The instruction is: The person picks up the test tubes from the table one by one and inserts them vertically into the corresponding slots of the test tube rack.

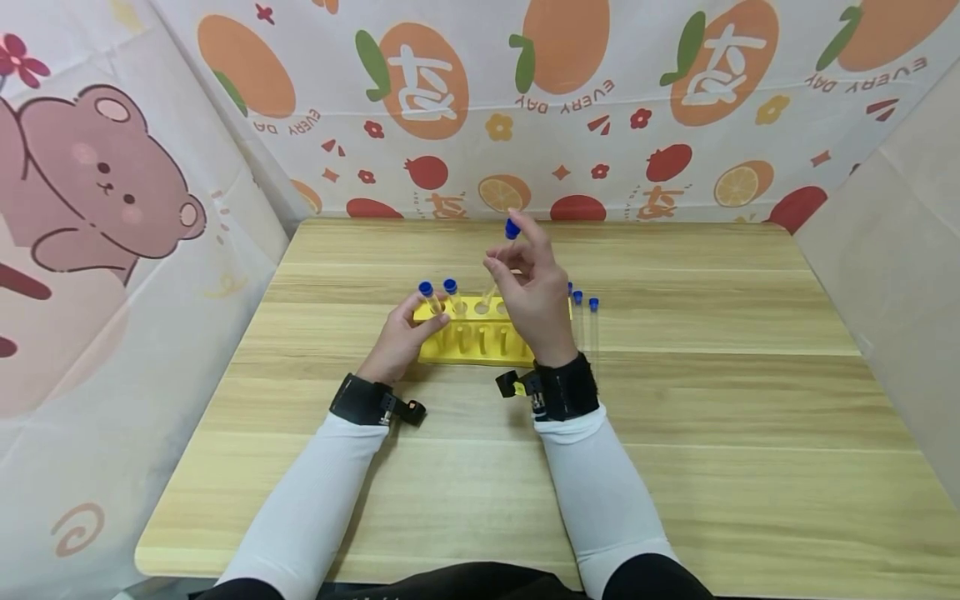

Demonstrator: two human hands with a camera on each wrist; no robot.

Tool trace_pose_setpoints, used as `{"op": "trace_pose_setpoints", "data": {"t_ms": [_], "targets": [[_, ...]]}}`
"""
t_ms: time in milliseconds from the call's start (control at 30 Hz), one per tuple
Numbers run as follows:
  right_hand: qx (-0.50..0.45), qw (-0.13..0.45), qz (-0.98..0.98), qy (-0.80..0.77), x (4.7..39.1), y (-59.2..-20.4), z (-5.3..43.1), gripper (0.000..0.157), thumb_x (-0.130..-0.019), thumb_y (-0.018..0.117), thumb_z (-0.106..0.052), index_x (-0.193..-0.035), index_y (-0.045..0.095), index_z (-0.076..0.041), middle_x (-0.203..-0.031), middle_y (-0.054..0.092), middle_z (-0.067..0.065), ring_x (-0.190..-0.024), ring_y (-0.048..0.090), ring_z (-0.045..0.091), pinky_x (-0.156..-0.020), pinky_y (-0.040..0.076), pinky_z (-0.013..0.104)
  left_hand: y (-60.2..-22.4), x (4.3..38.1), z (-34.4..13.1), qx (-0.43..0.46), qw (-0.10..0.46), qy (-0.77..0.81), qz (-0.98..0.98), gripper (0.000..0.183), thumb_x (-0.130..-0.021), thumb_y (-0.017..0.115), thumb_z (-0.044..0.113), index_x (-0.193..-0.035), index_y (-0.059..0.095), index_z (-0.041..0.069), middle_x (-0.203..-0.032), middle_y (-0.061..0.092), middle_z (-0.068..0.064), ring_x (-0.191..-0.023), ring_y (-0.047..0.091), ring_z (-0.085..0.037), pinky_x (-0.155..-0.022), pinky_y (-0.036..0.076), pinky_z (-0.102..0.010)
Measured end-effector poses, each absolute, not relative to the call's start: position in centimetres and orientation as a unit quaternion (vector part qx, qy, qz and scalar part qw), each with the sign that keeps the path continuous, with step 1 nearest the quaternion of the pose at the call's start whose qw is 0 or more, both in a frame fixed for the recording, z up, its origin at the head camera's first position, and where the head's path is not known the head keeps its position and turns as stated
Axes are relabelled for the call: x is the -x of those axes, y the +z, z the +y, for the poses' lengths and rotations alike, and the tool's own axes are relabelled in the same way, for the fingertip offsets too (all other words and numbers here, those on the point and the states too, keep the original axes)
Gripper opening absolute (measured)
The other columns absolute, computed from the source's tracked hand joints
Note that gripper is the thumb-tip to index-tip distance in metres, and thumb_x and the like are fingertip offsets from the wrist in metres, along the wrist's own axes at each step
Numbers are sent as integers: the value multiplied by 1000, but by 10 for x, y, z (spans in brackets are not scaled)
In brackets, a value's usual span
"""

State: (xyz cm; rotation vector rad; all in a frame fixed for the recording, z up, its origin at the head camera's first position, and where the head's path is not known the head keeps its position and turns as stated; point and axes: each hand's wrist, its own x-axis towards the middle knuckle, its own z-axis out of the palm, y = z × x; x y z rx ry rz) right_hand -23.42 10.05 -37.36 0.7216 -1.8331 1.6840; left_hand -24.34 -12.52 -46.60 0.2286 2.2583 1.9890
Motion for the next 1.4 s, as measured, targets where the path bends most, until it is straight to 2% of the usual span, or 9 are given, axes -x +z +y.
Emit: {"op": "trace_pose_setpoints", "data": {"t_ms": [200, 400, 700, 1100, 1400], "targets": [[-287, 269, -695, 602, 237, -379, 98, 58, -91, 66, -1, -143, 41, -12, -95, 69, 17, -88, 68, 22, -80, 56, 24, -465, 245, -125, -71, 67, 653, 751, 44, -95, 67, 23, -135, 55, 11, -154, 40, -7, -128, 46, -24, -92, 49, -28], [-289, 266, -700, 597, 238, -382, 97, 55, -92, 66, -2, -141, 42, -10, -94, 68, 17, -87, 68, 25, -79, 57, 25, -466, 243, -125, -71, 57, 653, 752, 42, -93, 69, 30, -132, 58, 16, -149, 45, -2, -123, 51, -24, -91, 50, -27], [-279, 253, -707, 599, 237, -383, 95, 54, -92, 66, -4, -140, 43, -11, -95, 69, 16, -89, 68, 22, -80, 57, 25, -470, 242, -126, -87, 43, 657, 748, 45, -92, 70, 33, -131, 58, 14, -151, 42, -9, -123, 50, -24, -89, 50, -26], [-269, 238, -718, 596, 237, -386, 93, 53, -91, 67, -2, -139, 46, -12, -97, 70, 14, -90, 68, 20, -81, 57, 23, -469, 242, -125, -80, 48, 654, 751, 43, -93, 69, 33, -131, 58, 16, -152, 42, -8, -121, 51, -24, -91, 50, -29], [-258, 222, -724, 600, 237, -387, 92, 52, -92, 67, -5, -138, 46, -13, -98, 69, 14, -92, 68, 20, -82, 56, 23, -470, 243, -125, -82, 47, 655, 749, 44, -93, 69, 32, -132, 57, 14, -151, 43, -10, -122, 51, -24, -90, 49, -27]]}}
